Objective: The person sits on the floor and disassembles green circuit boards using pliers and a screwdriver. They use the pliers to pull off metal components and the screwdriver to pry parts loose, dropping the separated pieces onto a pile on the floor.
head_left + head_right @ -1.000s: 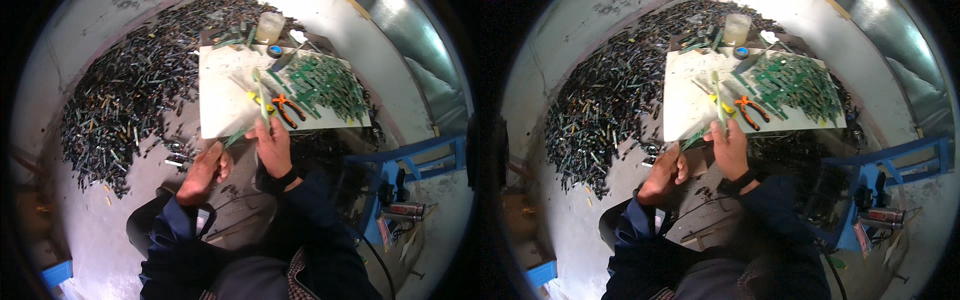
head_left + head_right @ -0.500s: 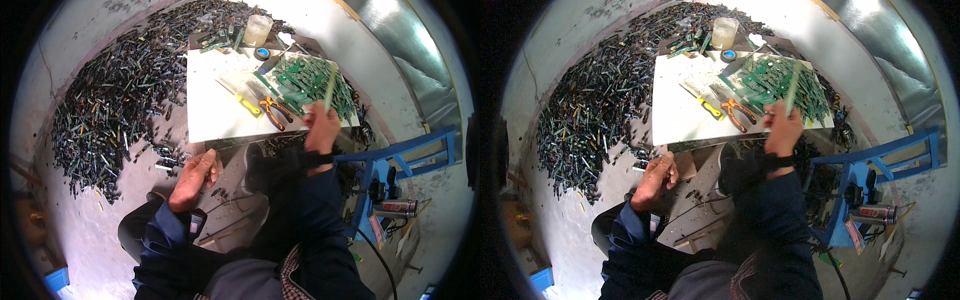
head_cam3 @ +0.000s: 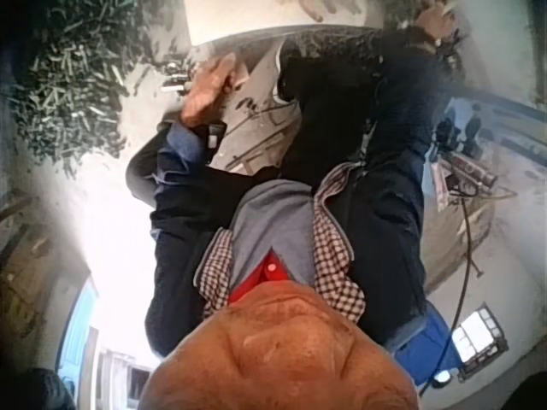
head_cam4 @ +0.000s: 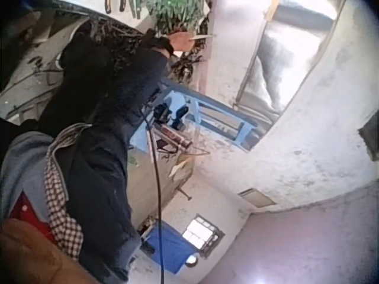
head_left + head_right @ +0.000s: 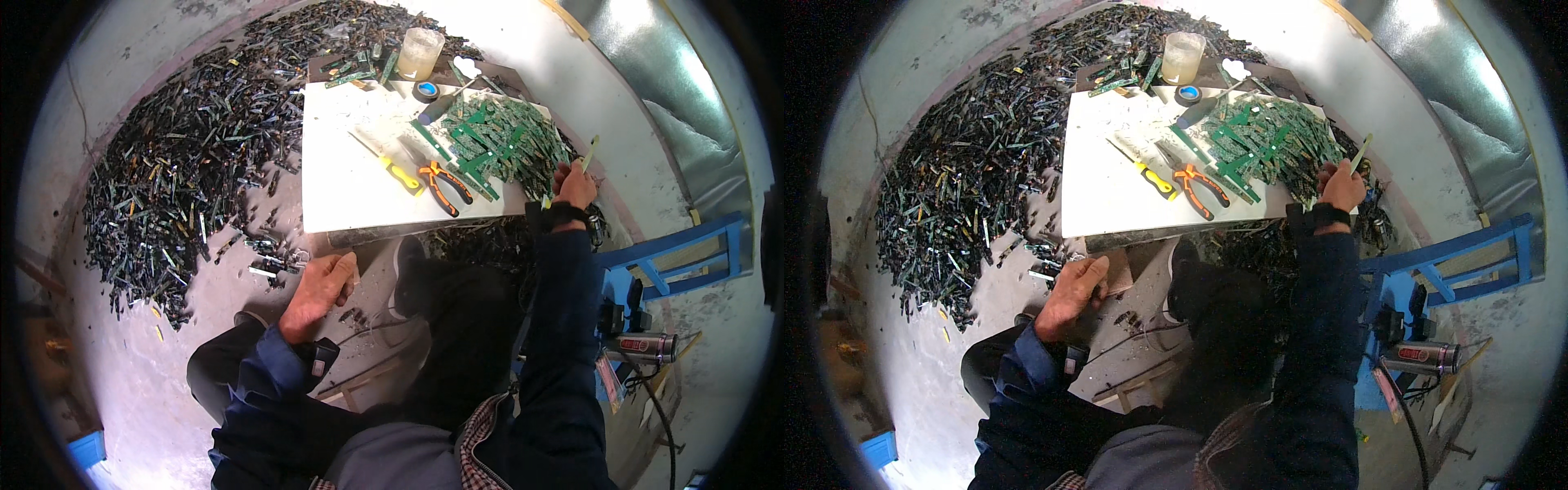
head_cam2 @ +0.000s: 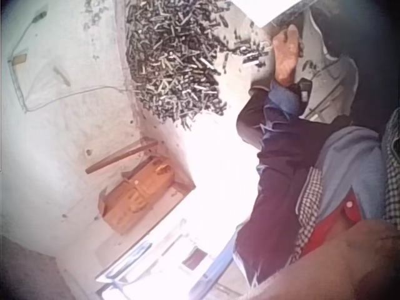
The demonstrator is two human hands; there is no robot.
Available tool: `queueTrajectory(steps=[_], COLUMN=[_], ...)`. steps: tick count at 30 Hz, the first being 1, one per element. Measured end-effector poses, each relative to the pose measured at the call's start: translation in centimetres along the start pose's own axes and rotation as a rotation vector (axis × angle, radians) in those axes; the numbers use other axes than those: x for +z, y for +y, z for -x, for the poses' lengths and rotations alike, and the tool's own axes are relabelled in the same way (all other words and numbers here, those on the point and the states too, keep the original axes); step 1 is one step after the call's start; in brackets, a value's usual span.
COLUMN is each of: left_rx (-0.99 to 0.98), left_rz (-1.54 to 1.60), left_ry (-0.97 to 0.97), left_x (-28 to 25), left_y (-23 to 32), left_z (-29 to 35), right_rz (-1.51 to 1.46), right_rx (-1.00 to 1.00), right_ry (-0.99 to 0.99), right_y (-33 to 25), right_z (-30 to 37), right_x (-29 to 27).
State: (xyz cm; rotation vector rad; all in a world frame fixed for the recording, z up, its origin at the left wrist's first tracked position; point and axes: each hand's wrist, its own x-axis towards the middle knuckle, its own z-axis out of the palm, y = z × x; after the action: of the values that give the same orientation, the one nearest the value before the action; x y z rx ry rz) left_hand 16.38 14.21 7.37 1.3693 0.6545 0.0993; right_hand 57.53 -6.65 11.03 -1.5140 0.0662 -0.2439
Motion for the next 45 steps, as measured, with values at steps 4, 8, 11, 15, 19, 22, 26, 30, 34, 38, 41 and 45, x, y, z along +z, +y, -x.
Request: queueTrajectory(steps=[4, 8, 11, 15, 19, 22, 26, 30, 34, 38, 41, 45], left_rx=[-0.022, -0.019, 0.023, 0.172, 0.292, 0.264, 0.208, 0.194, 0.176, 0.188, 0.147, 0.157], left_rz=[-0.046, -0.145, -0.243, -0.431, -0.587, -0.732, -0.754, -0.791, -0.819, -0.792, -0.778, -0.816], left_ry=[0.004, -0.002, 0.031, 0.109, 0.194, 0.226, 0.233, 0.234, 0.282, 0.285, 0.292, 0.315], left_x=[0.4, 1.0, 0.5, 0.3, 0.0, -0.3, -1.1, -1.9, -2.7, -2.7, -3.2, -3.6], left_y=[-0.2, 0.1, -0.5, -2.0, -2.1, -2.9, -2.7, -3.9, -4.9, -5.4, -6.1, -9.0], left_z=[0.1, 0.6, 1.0, 0.9, 1.7, 1.7, 2.7, 2.4, 2.7, 2.8, 3.3, 3.0], right_rz=[-0.029, -0.124, -0.134, -0.057, -0.006, 0.045, 0.05, 0.055, -0.043, -0.034, -0.205, 0.025], right_rx=[0.11, 0.191, 0.131, 0.025, -0.007, 0.037, 0.182, 0.268, 0.299, 0.165, 0.083, -0.087], right_ry=[0.006, -0.111, -0.363, -0.622, -0.806, -0.882, -0.876, -0.77, -0.863, -0.813, -1.018, -0.85], right_y=[-0.2, -1.7, -3.6, -7.9, -10.1, -10.3, -8.5, -7.0, -7.9, -7.2, -5.5, -7.7], right_z=[3.5, 5.0, 6.7, 9.1, 10.4, 10.2, 8.5, 6.1, 6.6, 4.8, 5.6, 17.9], right_x=[-1.0, -1.6, 0.0, 4.2, 9.9, 14.0, 18.8, 21.7, 23.1, 20.7, 17.1, 9.9])
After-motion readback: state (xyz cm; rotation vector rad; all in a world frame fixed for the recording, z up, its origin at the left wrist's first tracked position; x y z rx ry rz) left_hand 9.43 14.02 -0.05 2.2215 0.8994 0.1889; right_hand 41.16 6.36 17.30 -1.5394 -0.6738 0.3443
